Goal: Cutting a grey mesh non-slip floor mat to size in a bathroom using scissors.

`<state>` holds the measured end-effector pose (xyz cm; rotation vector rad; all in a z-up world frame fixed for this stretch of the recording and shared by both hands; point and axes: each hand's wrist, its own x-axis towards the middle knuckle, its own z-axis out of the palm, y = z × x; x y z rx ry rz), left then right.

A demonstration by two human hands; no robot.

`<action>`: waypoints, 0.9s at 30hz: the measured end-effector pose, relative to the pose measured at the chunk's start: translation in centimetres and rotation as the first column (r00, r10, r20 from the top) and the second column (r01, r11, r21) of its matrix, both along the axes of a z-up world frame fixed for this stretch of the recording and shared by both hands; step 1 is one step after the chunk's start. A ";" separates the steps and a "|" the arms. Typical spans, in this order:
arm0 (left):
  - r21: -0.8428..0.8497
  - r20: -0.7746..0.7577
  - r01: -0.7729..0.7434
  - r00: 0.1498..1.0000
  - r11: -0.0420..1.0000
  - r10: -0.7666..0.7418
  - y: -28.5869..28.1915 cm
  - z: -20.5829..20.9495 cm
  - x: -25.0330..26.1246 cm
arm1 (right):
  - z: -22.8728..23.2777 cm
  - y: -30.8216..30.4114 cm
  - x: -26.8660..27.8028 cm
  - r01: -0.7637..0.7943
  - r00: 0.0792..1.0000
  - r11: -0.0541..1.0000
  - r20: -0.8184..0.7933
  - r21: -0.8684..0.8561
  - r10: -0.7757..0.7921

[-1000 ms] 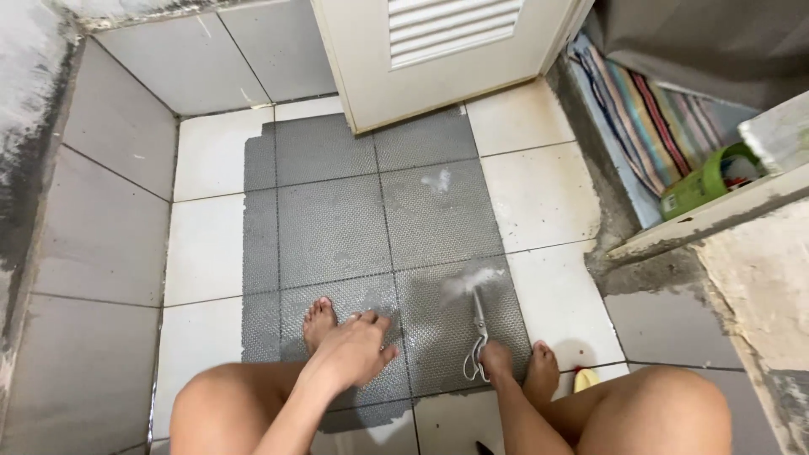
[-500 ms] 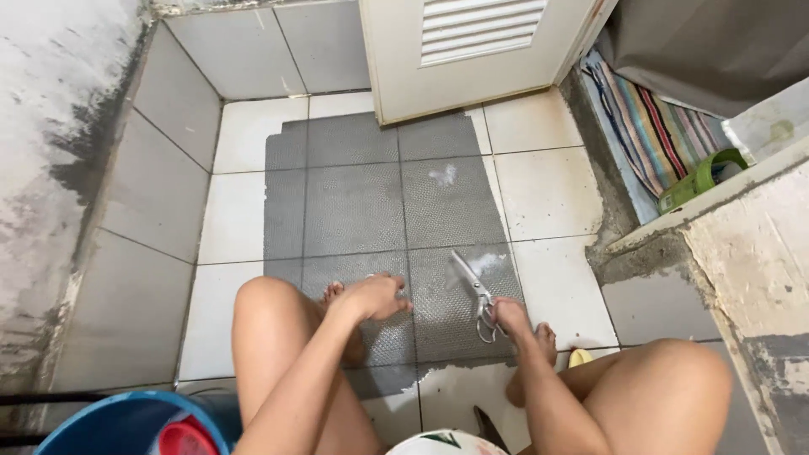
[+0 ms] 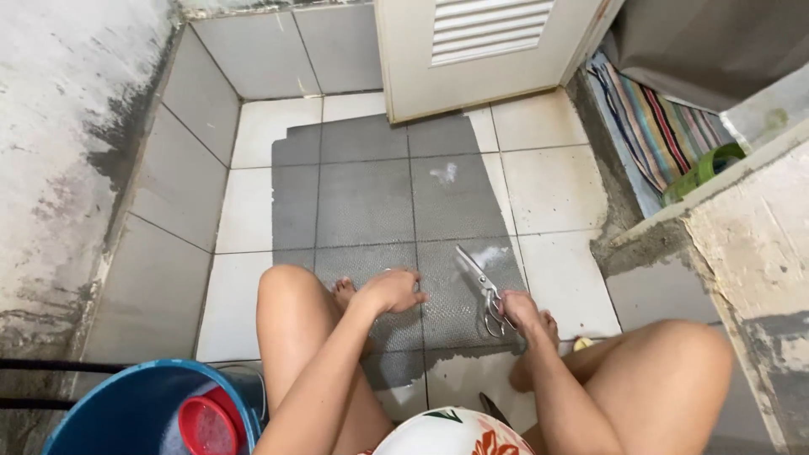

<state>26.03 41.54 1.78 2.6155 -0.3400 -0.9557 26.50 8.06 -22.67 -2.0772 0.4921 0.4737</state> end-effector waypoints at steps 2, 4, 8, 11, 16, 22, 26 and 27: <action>-0.024 0.011 0.005 1.000 1.000 -0.005 0.4 -1.3 -0.2 | 0.2 0.7 -0.3 -0.004 1.000 1.000 0.011 0.007 0.004; -0.045 0.024 0.005 1.000 0.999 -0.004 0.5 -0.8 -0.9 | 0.8 1.3 -0.7 -0.013 1.000 1.000 0.025 0.016 0.013; -0.023 -0.005 -0.006 1.000 1.000 0.006 0.8 0.7 -1.7 | -0.1 1.3 -1.2 -0.073 0.995 0.995 0.067 0.062 0.068; -0.024 0.014 0.015 1.000 1.000 -0.015 -0.1 0.4 -1.6 | -6.8 -1.2 -0.3 -0.015 0.996 0.972 0.092 0.233 -0.006; -0.048 0.001 0.010 1.000 0.999 -0.010 -1.3 0.4 -2.5 | -7.9 -2.4 -1.4 0.044 0.991 0.945 0.102 0.325 -0.081; -0.114 0.011 0.005 1.000 0.993 -0.004 -0.7 -1.0 -2.2 | -2.6 0.6 0.8 0.010 0.979 0.983 0.200 0.182 -0.047; -0.056 0.021 -0.056 0.998 0.997 0.057 0.8 -1.7 -3.2 | -5.2 1.4 2.4 -0.037 0.972 0.984 0.234 0.172 -0.004; 0.041 -0.017 -0.075 0.997 0.996 0.076 1.2 -0.3 -3.8 | -6.1 1.4 2.8 -0.196 0.955 0.980 0.235 0.043 0.180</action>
